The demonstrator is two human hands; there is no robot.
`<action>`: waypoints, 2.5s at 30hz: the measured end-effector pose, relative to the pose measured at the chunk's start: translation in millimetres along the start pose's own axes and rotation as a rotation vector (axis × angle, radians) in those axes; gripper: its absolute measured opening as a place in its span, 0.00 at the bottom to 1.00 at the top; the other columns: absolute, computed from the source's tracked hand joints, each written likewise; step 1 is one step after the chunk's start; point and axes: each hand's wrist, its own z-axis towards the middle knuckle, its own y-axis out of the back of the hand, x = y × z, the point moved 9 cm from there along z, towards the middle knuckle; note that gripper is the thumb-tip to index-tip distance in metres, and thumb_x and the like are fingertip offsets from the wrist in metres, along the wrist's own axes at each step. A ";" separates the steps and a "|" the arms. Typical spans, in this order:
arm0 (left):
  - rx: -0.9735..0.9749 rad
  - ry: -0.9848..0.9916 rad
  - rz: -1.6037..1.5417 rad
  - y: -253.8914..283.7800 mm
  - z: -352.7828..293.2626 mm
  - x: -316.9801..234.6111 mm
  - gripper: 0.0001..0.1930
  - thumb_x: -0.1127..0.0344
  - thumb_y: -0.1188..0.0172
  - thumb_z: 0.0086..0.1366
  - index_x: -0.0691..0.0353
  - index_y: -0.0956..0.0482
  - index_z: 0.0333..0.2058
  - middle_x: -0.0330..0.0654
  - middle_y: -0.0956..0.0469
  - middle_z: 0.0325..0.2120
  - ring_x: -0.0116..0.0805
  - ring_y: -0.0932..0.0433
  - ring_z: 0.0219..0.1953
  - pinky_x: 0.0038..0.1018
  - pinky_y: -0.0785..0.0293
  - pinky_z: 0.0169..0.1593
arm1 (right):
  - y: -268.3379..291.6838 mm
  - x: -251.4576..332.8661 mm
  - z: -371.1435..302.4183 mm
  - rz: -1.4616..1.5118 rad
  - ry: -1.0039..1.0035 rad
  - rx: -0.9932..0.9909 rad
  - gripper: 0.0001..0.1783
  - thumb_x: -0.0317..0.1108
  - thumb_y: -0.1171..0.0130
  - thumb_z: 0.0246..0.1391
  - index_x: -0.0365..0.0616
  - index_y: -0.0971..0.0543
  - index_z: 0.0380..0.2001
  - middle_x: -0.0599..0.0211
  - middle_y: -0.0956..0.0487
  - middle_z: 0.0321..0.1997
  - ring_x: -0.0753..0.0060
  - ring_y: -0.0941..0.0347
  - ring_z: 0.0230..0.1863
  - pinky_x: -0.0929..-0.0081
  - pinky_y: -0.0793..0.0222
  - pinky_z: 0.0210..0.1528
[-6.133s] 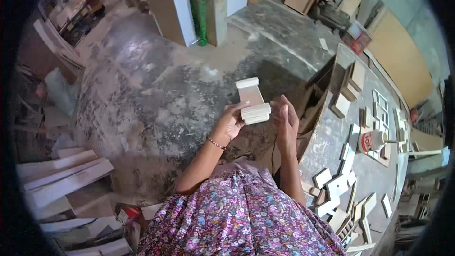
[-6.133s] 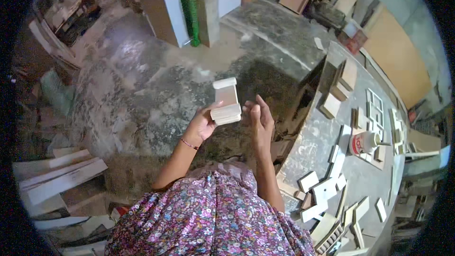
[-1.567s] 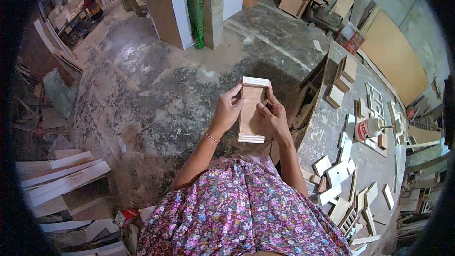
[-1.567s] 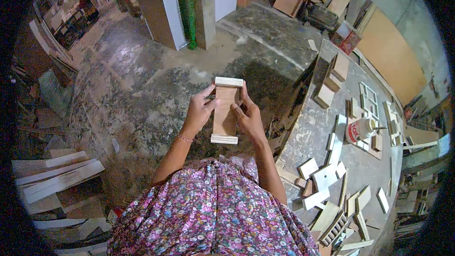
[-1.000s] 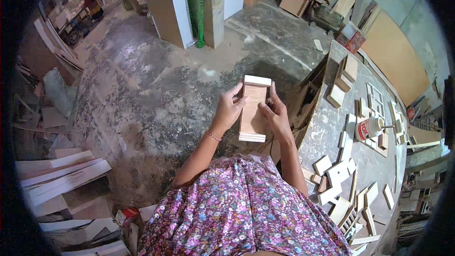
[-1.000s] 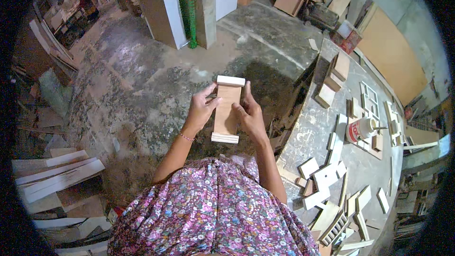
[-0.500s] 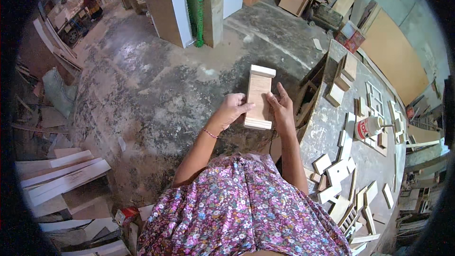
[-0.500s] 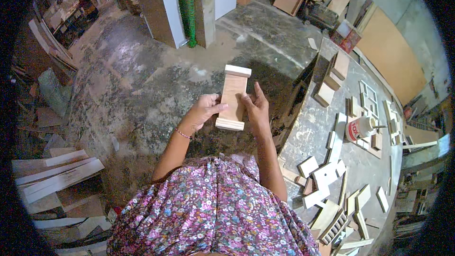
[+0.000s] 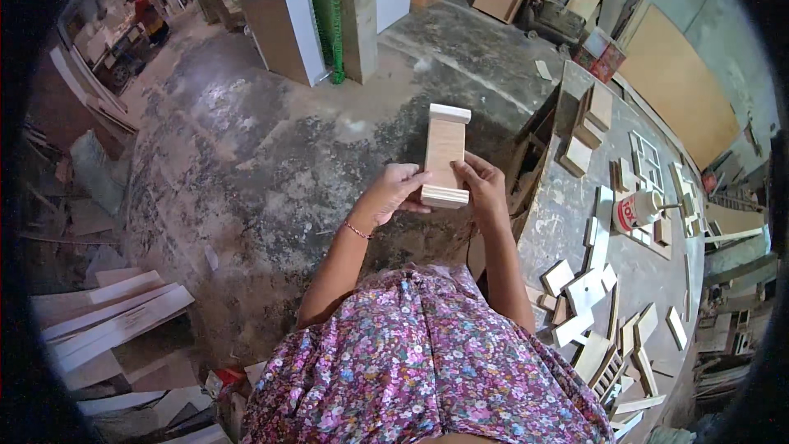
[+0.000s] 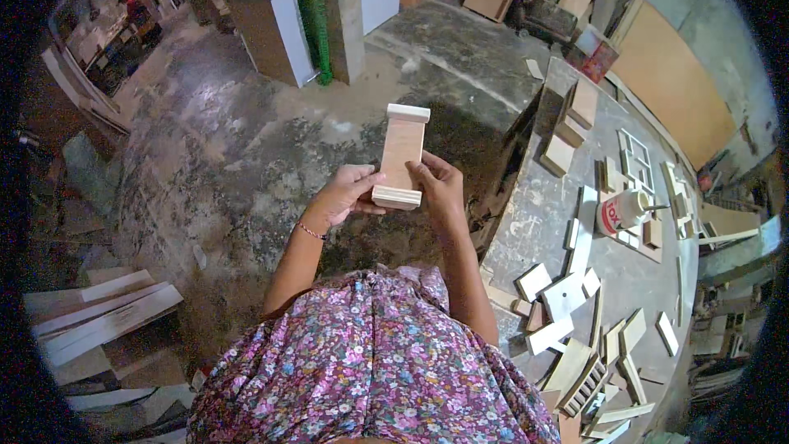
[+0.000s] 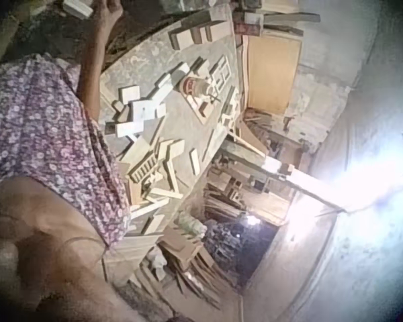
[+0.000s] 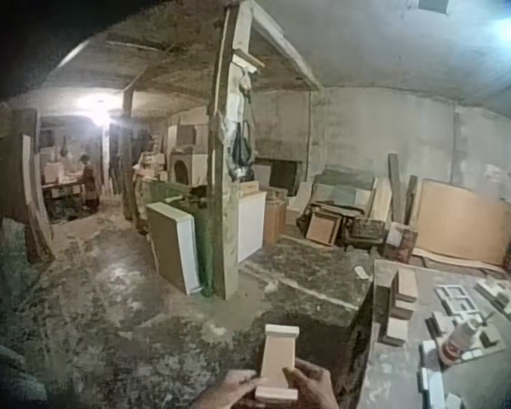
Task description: The person applies glue to small wooden pieces using a brush and assembles them into small box-like structures. They repeatedly dip the brush into a glue container, apply adhesive to the edges of the wood, and press the pieces together to form a frame. The person then places a larger wooden panel into the frame to complete the box.
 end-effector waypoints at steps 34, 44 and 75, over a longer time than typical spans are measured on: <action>-0.113 -0.032 -0.246 21.6 13.6 20.0 0.13 0.58 0.45 0.58 0.62 0.25 0.32 0.37 0.25 0.25 0.26 0.25 0.26 0.24 0.24 0.28 | -21.6 -14.4 -9.2 -0.037 -0.142 0.132 0.38 0.60 0.68 0.55 0.35 0.35 0.52 0.58 0.30 0.50 0.72 0.31 0.43 0.75 0.34 0.43; -0.362 -0.453 0.500 18.8 5.4 -17.9 0.13 0.63 0.44 0.55 0.71 0.29 0.27 0.44 0.25 0.21 0.32 0.25 0.23 0.22 0.30 0.26 | 2.1 -4.3 -2.5 -0.064 -0.157 0.003 0.37 0.59 0.65 0.56 0.34 0.33 0.50 0.58 0.25 0.37 0.73 0.28 0.35 0.78 0.34 0.37; -0.378 -0.368 -0.110 38.3 4.3 -15.0 0.10 0.69 0.42 0.55 0.70 0.26 0.34 0.39 0.25 0.26 0.22 0.28 0.26 0.19 0.30 0.29 | -25.3 -13.2 -6.9 -0.091 -0.099 0.301 0.17 0.33 0.46 0.51 0.32 0.29 0.42 0.66 0.25 0.37 0.79 0.31 0.38 0.78 0.35 0.43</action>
